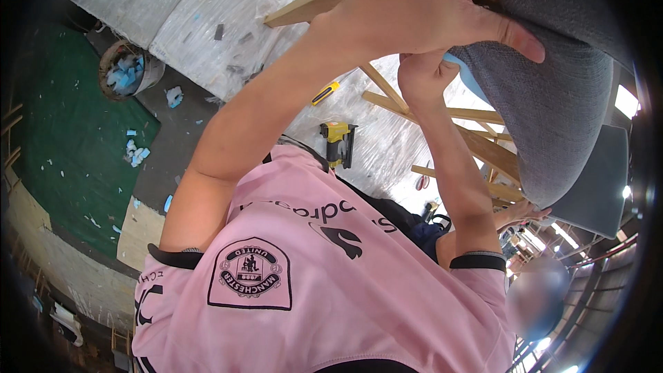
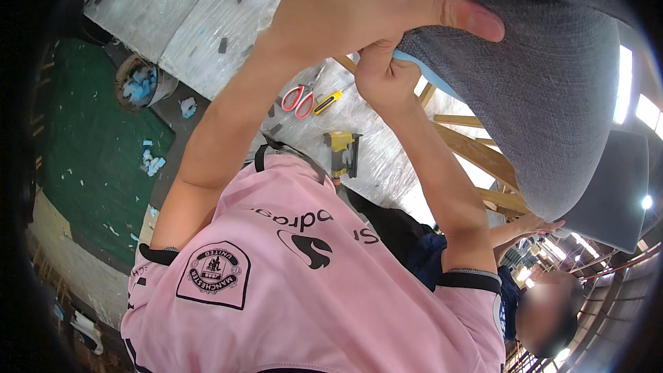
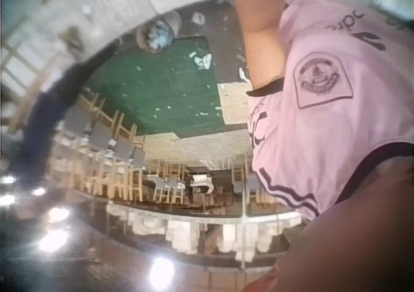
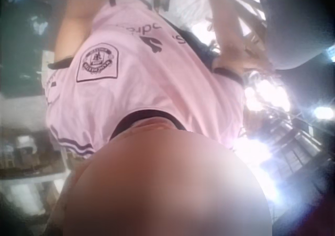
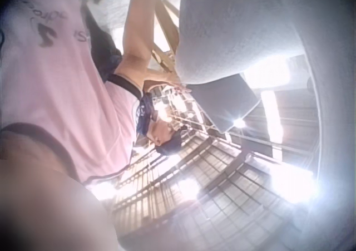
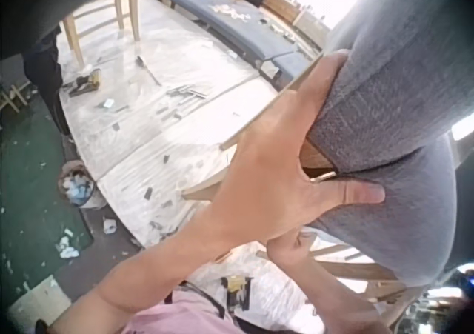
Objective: The person upholsters a wooden chair by stretching gray fabric over the seat, trimming excess with scissors, tucking edges with a flat tool, and securing the fabric using a pneumatic staple gun. The process is repeated around the seat perimeter.
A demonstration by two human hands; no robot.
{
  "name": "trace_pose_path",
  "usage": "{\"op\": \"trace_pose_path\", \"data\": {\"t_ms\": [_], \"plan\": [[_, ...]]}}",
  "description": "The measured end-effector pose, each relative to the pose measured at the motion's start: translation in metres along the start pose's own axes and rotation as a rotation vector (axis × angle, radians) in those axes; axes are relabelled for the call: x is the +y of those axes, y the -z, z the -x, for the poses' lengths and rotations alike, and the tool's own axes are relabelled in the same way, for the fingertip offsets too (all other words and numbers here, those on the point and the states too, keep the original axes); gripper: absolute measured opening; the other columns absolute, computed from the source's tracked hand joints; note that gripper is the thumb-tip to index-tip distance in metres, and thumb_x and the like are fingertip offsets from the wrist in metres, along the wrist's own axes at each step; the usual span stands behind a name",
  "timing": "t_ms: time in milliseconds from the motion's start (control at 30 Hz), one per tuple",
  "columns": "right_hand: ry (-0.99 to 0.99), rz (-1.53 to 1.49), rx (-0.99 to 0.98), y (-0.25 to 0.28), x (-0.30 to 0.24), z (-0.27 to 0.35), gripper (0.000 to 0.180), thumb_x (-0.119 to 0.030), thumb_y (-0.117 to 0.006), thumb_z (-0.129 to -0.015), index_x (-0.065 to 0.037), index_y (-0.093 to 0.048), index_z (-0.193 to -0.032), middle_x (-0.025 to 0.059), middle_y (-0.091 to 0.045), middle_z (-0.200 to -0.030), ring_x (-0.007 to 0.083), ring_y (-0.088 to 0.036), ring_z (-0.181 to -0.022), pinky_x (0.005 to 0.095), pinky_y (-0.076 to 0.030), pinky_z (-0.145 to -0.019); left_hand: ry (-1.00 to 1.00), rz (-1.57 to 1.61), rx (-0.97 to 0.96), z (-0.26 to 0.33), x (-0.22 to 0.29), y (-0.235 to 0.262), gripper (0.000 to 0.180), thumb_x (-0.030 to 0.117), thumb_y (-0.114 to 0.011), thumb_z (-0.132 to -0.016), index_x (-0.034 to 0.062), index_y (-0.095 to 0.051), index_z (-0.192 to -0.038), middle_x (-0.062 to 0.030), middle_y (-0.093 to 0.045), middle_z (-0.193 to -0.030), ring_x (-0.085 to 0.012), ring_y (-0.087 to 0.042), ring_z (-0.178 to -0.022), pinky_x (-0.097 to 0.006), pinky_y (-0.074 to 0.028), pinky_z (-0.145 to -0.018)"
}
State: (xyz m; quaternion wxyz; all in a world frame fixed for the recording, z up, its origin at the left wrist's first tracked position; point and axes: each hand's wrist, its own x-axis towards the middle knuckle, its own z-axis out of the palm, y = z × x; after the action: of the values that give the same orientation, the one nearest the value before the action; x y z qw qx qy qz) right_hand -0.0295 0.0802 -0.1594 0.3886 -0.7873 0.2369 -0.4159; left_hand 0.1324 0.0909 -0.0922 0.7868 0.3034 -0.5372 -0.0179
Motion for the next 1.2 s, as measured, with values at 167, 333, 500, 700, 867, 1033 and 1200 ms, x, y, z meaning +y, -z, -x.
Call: {"op": "trace_pose_path", "data": {"t_ms": [167, 333, 500, 700, 867, 1033, 1200], "plan": [[0.068, 0.131, -0.113, 0.017, -0.004, -0.016, 0.04, -0.025, -0.05, -0.112, 0.001, -0.064, -0.085, -0.0019, -0.065, -0.077, 0.0045, -0.057, -0.07, 0.0253, -0.043, -0.054, 0.059, 0.047, 0.098, -0.001, -0.005, -0.01, 0.122, 0.042, -0.097, -0.061, 0.0062, -0.035, -0.16, -0.0258, -0.063, -0.132, -0.0378, -0.061, -0.127, -0.046, -0.048, -0.107], [0.337, 0.361, -0.199, 0.048, 0.036, -0.033, 0.029, -0.021, -0.054, -0.11, 0.003, -0.066, -0.101, -0.0003, -0.07, -0.094, 0.0067, -0.063, -0.082, 0.0216, -0.049, -0.067, 0.007, -0.019, 0.101, -0.002, -0.011, -0.006, 0.121, 0.042, -0.098, -0.06, 0.0077, -0.037, -0.16, -0.0245, -0.064, -0.13, -0.0361, -0.064, -0.123, -0.045, -0.051, -0.103], [0.555, 0.606, -0.064, 0.066, 0.079, -0.106, 0.024, -0.017, -0.053, -0.108, 0.005, -0.064, -0.11, 0.0078, -0.069, -0.103, 0.0167, -0.063, -0.092, 0.0278, -0.048, -0.078, 0.192, 0.009, 0.013, -0.006, -0.008, -0.003, 0.12, 0.043, -0.097, -0.063, 0.0085, -0.036, -0.16, -0.0229, -0.066, -0.126, -0.0347, -0.066, -0.117, -0.044, -0.052, -0.1], [0.666, 0.732, 0.136, 0.074, 0.105, -0.199, 0.026, -0.012, -0.053, -0.105, 0.006, -0.061, -0.122, 0.0175, -0.067, -0.115, 0.0288, -0.063, -0.104, 0.0353, -0.048, -0.09, 0.246, -0.059, 0.005, -0.044, -0.031, -0.009, 0.102, 0.045, -0.088, -0.076, 0.0123, -0.039, -0.16, -0.0214, -0.059, -0.142, -0.0309, -0.059, -0.127, -0.045, -0.046, -0.106], [0.686, 0.766, 0.231, 0.073, 0.132, -0.222, 0.034, -0.008, -0.052, -0.102, 0.008, -0.059, -0.131, 0.0256, -0.066, -0.124, 0.0388, -0.064, -0.114, 0.0416, -0.047, -0.101, 0.515, 0.056, -0.041, -0.071, -0.044, -0.014, 0.09, 0.063, -0.07, -0.09, 0.0199, -0.037, -0.161, -0.0189, -0.063, -0.137, -0.0321, -0.062, -0.129, -0.041, -0.053, -0.1], [0.621, 0.807, 0.293, 0.075, 0.149, -0.243, 0.035, -0.009, -0.053, -0.102, 0.007, -0.06, -0.132, 0.0263, -0.066, -0.125, 0.0396, -0.064, -0.114, 0.0416, -0.048, -0.102, 0.383, -0.14, -0.038, -0.085, -0.056, -0.028, 0.099, 0.061, -0.079, -0.083, 0.0163, -0.037, -0.16, -0.0214, -0.064, -0.134, -0.037, -0.064, -0.125, -0.043, -0.052, -0.101], [0.542, 0.825, 0.372, 0.082, 0.144, -0.262, 0.035, -0.012, -0.055, -0.102, 0.006, -0.06, -0.131, 0.0248, -0.067, -0.122, 0.0365, -0.065, -0.111, 0.0402, -0.049, -0.099, 0.395, -0.107, -0.036, -0.094, -0.07, -0.032, 0.101, 0.047, -0.086, -0.08, 0.0102, -0.036, -0.16, -0.023, -0.063, -0.135, -0.0393, -0.064, -0.123, -0.043, -0.052, -0.099]]}}
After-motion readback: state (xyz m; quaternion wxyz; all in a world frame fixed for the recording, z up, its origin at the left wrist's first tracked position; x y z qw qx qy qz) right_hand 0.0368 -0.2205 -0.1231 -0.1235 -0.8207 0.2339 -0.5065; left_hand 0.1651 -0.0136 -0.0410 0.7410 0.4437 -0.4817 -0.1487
